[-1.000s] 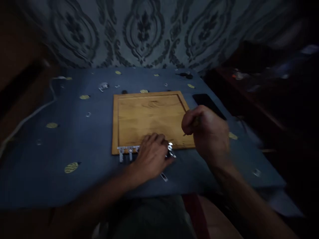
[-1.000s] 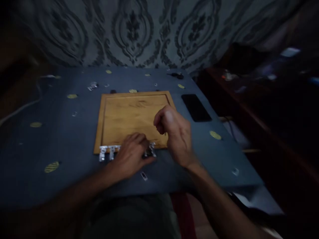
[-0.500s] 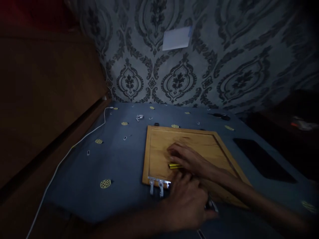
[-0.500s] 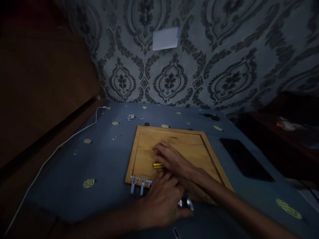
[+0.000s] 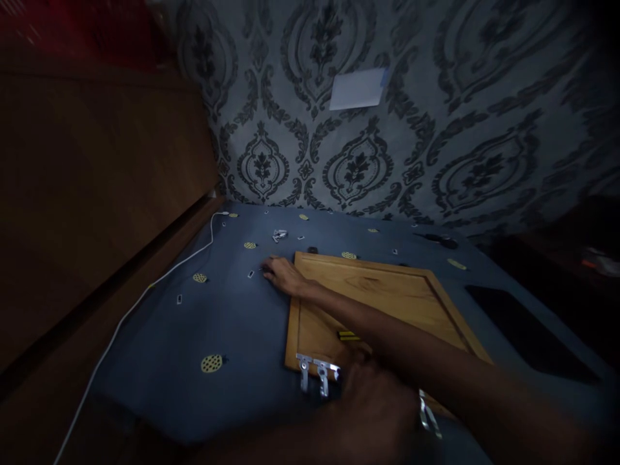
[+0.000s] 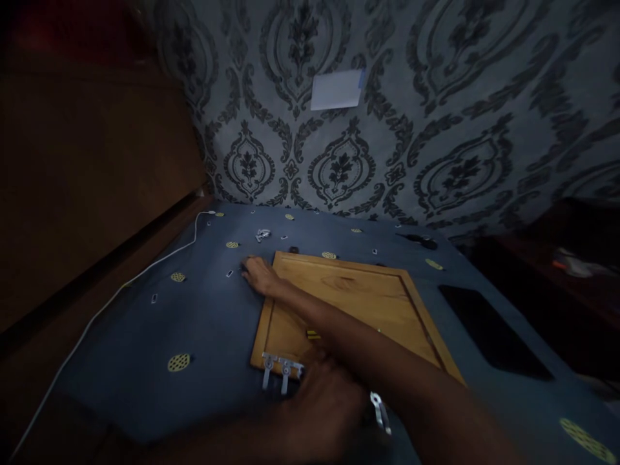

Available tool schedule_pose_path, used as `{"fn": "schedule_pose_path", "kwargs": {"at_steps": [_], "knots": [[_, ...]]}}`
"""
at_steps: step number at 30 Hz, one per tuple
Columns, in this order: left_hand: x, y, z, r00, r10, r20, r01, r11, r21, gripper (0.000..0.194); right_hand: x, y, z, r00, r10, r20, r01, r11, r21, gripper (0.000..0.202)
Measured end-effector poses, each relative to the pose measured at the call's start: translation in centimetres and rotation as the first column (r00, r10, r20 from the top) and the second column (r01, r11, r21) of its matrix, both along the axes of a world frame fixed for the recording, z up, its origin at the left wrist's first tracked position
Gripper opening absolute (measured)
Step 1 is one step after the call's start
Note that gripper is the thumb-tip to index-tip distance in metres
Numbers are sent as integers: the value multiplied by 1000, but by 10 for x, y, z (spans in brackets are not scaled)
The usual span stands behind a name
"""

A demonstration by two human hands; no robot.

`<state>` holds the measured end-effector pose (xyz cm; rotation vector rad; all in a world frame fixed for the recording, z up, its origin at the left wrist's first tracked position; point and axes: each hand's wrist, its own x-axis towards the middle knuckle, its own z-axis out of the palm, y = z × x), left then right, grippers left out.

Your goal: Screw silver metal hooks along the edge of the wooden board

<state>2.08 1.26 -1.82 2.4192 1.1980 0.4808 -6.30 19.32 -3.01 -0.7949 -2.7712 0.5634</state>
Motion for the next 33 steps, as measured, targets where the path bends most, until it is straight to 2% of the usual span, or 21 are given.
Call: {"fn": "schedule_pose_path", "kwargs": {"at_steps": [4, 6, 11, 15, 17, 21, 23, 24, 27, 29, 31, 33], "knots": [[-2, -3, 3, 998, 31, 48, -31, 1000, 3, 63, -4, 3, 0, 999, -15, 36, 14, 1000, 26, 38], [-4, -4, 8, 997, 36, 62, -36, 999, 11, 65, -5, 3, 1, 998, -18, 53, 15, 999, 39, 38], [-5, -3, 15, 998, -15, -57, 14, 1000, -26, 45, -7, -3, 5, 996, -49, 74, 45, 997, 58, 39], [-3, -5, 12, 995, 20, -95, -25, 998, -49, 25, 8, -11, 17, 993, -106, 44, 105, 994, 17, 39], [-2, -7, 11, 998, 19, -60, -22, 998, -62, 37, 30, -11, 25, 989, -149, 13, 150, 988, -24, 23], [-3, -7, 13, 995, 24, -101, -23, 1000, 7, 30, 114, -23, 41, 966, -249, -68, 241, 964, -111, 16], [-3, -7, 14, 994, 30, -105, -29, 999, 13, 29, 165, -42, 47, 904, -327, -276, 271, 936, -224, 15], [-3, -7, 14, 994, 35, -107, -34, 999, 13, 30, 190, -54, 50, 876, -366, -314, 286, 919, -273, 18], [-2, -8, 14, 992, 51, -113, -49, 998, 27, 33, 251, -92, 51, 822, -485, -298, 343, 840, -420, 31], [-2, -8, 13, 992, 46, -117, -41, 998, 42, 32, 277, -114, 47, 777, -569, -269, 389, 770, -506, 38], [-1, -8, 13, 992, 37, -121, -31, 998, 51, 31, 290, -132, 43, 765, -607, -216, 407, 715, -569, 37], [-1, -8, 12, 992, 45, -120, -38, 998, 58, 32, 296, -145, 38, 778, -601, -182, 407, 704, -582, 32]]}}
